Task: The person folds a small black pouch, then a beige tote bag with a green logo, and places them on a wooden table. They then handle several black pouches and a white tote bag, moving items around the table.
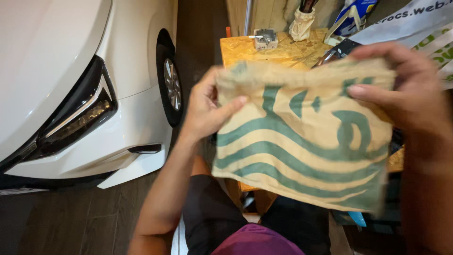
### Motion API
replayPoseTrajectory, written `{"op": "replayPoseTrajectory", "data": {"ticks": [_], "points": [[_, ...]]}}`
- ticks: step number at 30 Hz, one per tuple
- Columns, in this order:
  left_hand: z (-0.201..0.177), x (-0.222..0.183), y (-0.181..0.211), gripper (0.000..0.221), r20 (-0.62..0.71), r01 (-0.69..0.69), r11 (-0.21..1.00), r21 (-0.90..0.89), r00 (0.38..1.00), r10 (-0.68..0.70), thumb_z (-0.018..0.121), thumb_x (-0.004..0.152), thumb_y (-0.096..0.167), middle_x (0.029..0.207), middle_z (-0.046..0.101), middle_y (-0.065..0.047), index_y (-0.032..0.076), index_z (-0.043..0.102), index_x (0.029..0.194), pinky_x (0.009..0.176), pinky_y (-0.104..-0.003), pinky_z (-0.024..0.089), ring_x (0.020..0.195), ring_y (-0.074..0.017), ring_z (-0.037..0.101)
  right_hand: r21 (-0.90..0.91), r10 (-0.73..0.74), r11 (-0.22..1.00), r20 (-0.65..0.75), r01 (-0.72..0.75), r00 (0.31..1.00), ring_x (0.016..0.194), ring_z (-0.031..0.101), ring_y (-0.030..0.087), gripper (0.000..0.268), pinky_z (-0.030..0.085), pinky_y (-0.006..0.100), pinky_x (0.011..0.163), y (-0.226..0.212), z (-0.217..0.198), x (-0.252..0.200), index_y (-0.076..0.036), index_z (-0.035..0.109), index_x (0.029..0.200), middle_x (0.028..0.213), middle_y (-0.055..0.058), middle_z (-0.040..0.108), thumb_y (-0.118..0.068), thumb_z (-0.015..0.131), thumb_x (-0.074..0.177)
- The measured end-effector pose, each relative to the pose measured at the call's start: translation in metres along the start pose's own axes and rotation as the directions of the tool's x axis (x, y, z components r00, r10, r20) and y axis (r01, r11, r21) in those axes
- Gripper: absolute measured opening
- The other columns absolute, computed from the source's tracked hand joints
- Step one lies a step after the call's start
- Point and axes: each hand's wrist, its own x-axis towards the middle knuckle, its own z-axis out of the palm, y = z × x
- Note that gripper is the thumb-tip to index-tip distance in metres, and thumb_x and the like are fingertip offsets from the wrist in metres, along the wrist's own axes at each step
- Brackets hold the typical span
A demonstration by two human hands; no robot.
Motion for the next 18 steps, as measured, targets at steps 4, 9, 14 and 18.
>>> {"op": "replayPoseTrajectory", "data": {"ticks": [4, 9, 14, 18], "points": [[-0.002, -0.009, -0.075, 0.034, -0.063, 0.337, 0.931, -0.137, 0.935, -0.348, 0.08, 0.098, 0.01, 0.112, 0.074, -0.005, -0.006, 0.069, 0.126, 0.09, -0.027, 0.056, 0.099, -0.0119, 0.069, -0.366, 0.287, 0.903, 0.124, -0.225, 0.95, 0.07, 0.061, 0.018, 0.021, 0.048, 0.035, 0.058, 0.068, 0.008, 0.02, -0.005, 0.078, 0.111, 0.09, 0.015, 0.074, -0.017, 0.077, 0.094], [-0.01, -0.023, -0.121, 0.05, -0.095, 0.272, 0.953, -0.135, 0.954, -0.286, 0.082, 0.085, 0.009, 0.106, 0.06, 0.001, 0.01, 0.054, 0.126, 0.084, -0.025, 0.054, 0.098, -0.0109, 0.064, -0.414, 0.158, 0.91, 0.346, -0.001, 0.925, 0.093, 0.067, 0.015, 0.051, 0.055, 0.03, 0.08, 0.124, 0.004, 0.017, -0.013, 0.073, 0.123, 0.108, 0.007, 0.074, -0.03, 0.086, 0.077], [-0.012, -0.015, -0.12, 0.026, -0.025, 0.061, 0.997, 0.056, 0.998, -0.06, 0.078, 0.096, 0.007, 0.123, 0.061, -0.008, 0.0, 0.068, 0.12, 0.101, -0.027, 0.049, 0.116, -0.0156, 0.061, -0.696, 0.301, 0.718, 0.283, -0.021, 0.911, 0.1, 0.066, 0.027, 0.079, 0.056, 0.039, 0.087, 0.131, 0.009, 0.009, -0.027, 0.063, 0.141, 0.126, 0.009, 0.063, -0.041, 0.088, 0.067], [-0.007, -0.016, -0.113, 0.021, -0.075, 0.084, 0.994, 0.069, 0.994, -0.079, 0.075, 0.097, 0.009, 0.116, 0.068, -0.006, 0.0, 0.068, 0.116, 0.096, -0.026, 0.05, 0.109, -0.0124, 0.062, -0.806, 0.012, 0.491, 0.385, 0.33, 0.923, 0.122, 0.059, 0.033, 0.062, 0.05, 0.049, 0.094, 0.133, 0.029, -0.005, -0.029, 0.071, 0.126, 0.142, 0.013, 0.058, -0.053, 0.086, 0.071]]}}
